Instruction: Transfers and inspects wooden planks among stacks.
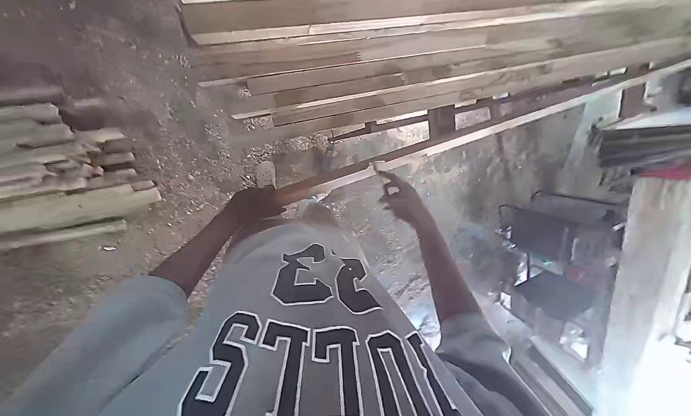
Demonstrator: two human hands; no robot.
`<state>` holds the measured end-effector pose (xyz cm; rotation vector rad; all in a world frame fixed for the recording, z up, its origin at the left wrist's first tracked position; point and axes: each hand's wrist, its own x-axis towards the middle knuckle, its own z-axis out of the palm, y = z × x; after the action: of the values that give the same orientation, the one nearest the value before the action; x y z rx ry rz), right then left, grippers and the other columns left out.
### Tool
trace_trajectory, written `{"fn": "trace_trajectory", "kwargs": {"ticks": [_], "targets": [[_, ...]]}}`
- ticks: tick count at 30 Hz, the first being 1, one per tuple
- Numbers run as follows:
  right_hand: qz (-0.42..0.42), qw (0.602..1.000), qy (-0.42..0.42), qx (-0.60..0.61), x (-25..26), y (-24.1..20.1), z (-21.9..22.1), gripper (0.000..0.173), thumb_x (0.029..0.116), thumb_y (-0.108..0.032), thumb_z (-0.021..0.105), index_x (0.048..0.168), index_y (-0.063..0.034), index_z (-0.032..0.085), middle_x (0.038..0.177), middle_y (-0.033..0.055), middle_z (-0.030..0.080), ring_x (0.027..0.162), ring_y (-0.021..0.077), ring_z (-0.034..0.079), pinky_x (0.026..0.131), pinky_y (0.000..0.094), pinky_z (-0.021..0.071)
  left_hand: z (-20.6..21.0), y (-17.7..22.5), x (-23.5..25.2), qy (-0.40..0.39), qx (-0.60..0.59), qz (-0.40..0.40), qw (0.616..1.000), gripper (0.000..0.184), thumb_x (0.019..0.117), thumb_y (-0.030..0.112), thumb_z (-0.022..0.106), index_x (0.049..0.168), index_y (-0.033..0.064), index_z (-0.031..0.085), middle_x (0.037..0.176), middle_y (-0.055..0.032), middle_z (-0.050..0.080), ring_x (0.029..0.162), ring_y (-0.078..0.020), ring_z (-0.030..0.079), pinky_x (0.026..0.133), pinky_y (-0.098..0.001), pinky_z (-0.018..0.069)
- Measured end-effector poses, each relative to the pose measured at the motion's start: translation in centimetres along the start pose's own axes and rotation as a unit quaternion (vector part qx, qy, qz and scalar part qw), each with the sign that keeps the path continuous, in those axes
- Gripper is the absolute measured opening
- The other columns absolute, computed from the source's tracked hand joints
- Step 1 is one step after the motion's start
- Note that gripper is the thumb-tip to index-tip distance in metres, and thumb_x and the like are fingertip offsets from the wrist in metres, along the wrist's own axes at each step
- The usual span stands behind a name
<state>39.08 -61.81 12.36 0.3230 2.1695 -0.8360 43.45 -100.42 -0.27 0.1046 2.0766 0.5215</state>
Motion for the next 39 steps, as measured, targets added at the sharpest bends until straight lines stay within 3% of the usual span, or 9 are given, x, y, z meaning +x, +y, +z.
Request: {"fn": "trace_trajectory", "kwargs": {"ticks": [5, 9, 13, 19, 22, 25, 28, 33, 39], "targets": [[-0.269, 0.859, 0.004, -0.436, 6.8, -2.9, -7.4, 0.070, 0.0787, 0.016, 0.059, 0.127, -0.0327, 0.073, 0.127, 0.0150, 0.067, 0.122, 0.0396, 0.060, 0.102, 0.0660, 0.0423, 0.7, 0.7, -0.8, 0.037, 0.054, -0.027, 0.997, 0.057, 0.0913, 0.063, 0.065, 0.119, 0.0137, 0.063, 0.094, -0.0170, 0.071, 0.090, -0.0404, 0.071, 0.071, -0.0655, 0.0549], [-0.393, 0.719, -0.088, -0.567, 9.6, -4.3, -4.3, 0.050, 0.0901, 0.008, 0.062, 0.116, -0.0326, 0.074, 0.117, 0.0093, 0.067, 0.116, 0.0335, 0.060, 0.111, 0.0662, 0.0326, 1.0, 1.5, -1.1, 0.032, 0.054, -0.048, 0.997, 0.055, 0.0925, 0.061, 0.064, 0.125, 0.0164, 0.062, 0.100, -0.0159, 0.072, 0.094, -0.0392, 0.071, 0.074, -0.0656, 0.0553], [-0.404, 0.719, -0.050, -0.563, 10.2, -2.0, -6.8, 0.035, 0.0903, 0.002, 0.068, 0.110, -0.0257, 0.077, 0.115, 0.0128, 0.068, 0.112, 0.0358, 0.062, 0.106, 0.0649, 0.0385, 1.2, 1.8, -1.6, 0.048, 0.056, -0.060, 0.995, 0.055, 0.0929, 0.060, 0.065, 0.125, 0.0159, 0.063, 0.102, -0.0161, 0.072, 0.096, -0.0399, 0.071, 0.076, -0.0668, 0.0551], [-0.268, 0.684, 0.023, -0.678, 9.8, 0.5, -12.4, 0.019, 0.0925, 0.002, 0.062, 0.096, -0.0091, 0.077, 0.114, 0.0228, 0.068, 0.120, 0.0451, 0.058, 0.114, 0.0694, 0.0292, 2.2, 1.2, -0.6, 0.069, 0.047, -0.087, 0.993, 0.053, 0.0866, 0.061, 0.073, 0.121, 0.0215, 0.065, 0.101, -0.0111, 0.073, 0.095, -0.0359, 0.072, 0.076, -0.0668, 0.0556], [-0.090, 0.751, 0.032, -0.654, 7.8, 2.0, -15.1, 0.018, 0.0943, -0.001, 0.061, 0.107, -0.0016, 0.074, 0.130, 0.0274, 0.063, 0.125, 0.0488, 0.056, 0.110, 0.0714, 0.0341, 2.1, 0.2, 0.0, 0.069, 0.021, -0.072, 0.995, 0.051, 0.0824, 0.059, 0.077, 0.112, 0.0181, 0.069, 0.104, -0.0101, 0.072, 0.100, -0.0334, 0.070, 0.080, -0.0660, 0.0550], [-0.006, 0.900, 0.000, -0.437, 6.1, 6.1, -19.6, 0.036, 0.0914, -0.002, 0.060, 0.118, -0.0196, 0.077, 0.118, 0.0191, 0.072, 0.112, 0.0432, 0.066, 0.095, 0.0719, 0.0465, 0.5, 0.0, 0.5, 0.045, 0.010, -0.038, 0.998, 0.049, 0.0884, 0.050, 0.076, 0.120, 0.0137, 0.069, 0.113, -0.0125, 0.071, 0.108, -0.0338, 0.068, 0.090, -0.0650, 0.0537], [-0.004, 1.000, 0.006, -0.019, 4.6, 12.7, -18.5, 0.032, 0.1054, -0.007, 0.053, 0.136, -0.0032, 0.061, 0.117, 0.0179, 0.069, 0.102, 0.0267, 0.068, 0.089, 0.0461, 0.0553, -1.9, 1.5, 0.6, 0.014, 0.028, -0.047, 0.998, 0.053, 0.0986, 0.053, 0.063, 0.137, 0.0160, 0.060, 0.120, -0.0173, 0.070, 0.111, -0.0401, 0.068, 0.091, -0.0701, 0.0506], [-0.075, 0.915, 0.086, 0.387, 4.8, 18.5, -9.8, 0.048, 0.1067, -0.016, 0.051, 0.154, -0.0111, 0.041, 0.115, 0.0160, 0.072, 0.097, 0.0254, 0.074, 0.079, 0.0391, 0.0620, -3.4, 2.9, 1.7, -0.028, 0.082, -0.004, 0.996, 0.062, 0.0991, 0.058, 0.059, 0.124, 0.0019, 0.066, 0.120, -0.0237, 0.068, 0.115, -0.0442, 0.065, 0.098, -0.0677, 0.0483], [-0.125, 0.915, 0.293, 0.246, 9.0, 15.2, -5.8, 0.050, 0.1040, -0.010, 0.057, 0.153, -0.0090, 0.047, 0.139, 0.0211, 0.058, 0.116, 0.0286, 0.067, 0.097, 0.0446, 0.0582, -4.4, 2.2, 2.0, -0.017, 0.023, -0.016, 0.999, 0.064, 0.0962, 0.060, 0.063, 0.118, -0.0001, 0.070, 0.112, -0.0273, 0.070, 0.112, -0.0458, 0.065, 0.100, -0.0692, 0.0457]]}}
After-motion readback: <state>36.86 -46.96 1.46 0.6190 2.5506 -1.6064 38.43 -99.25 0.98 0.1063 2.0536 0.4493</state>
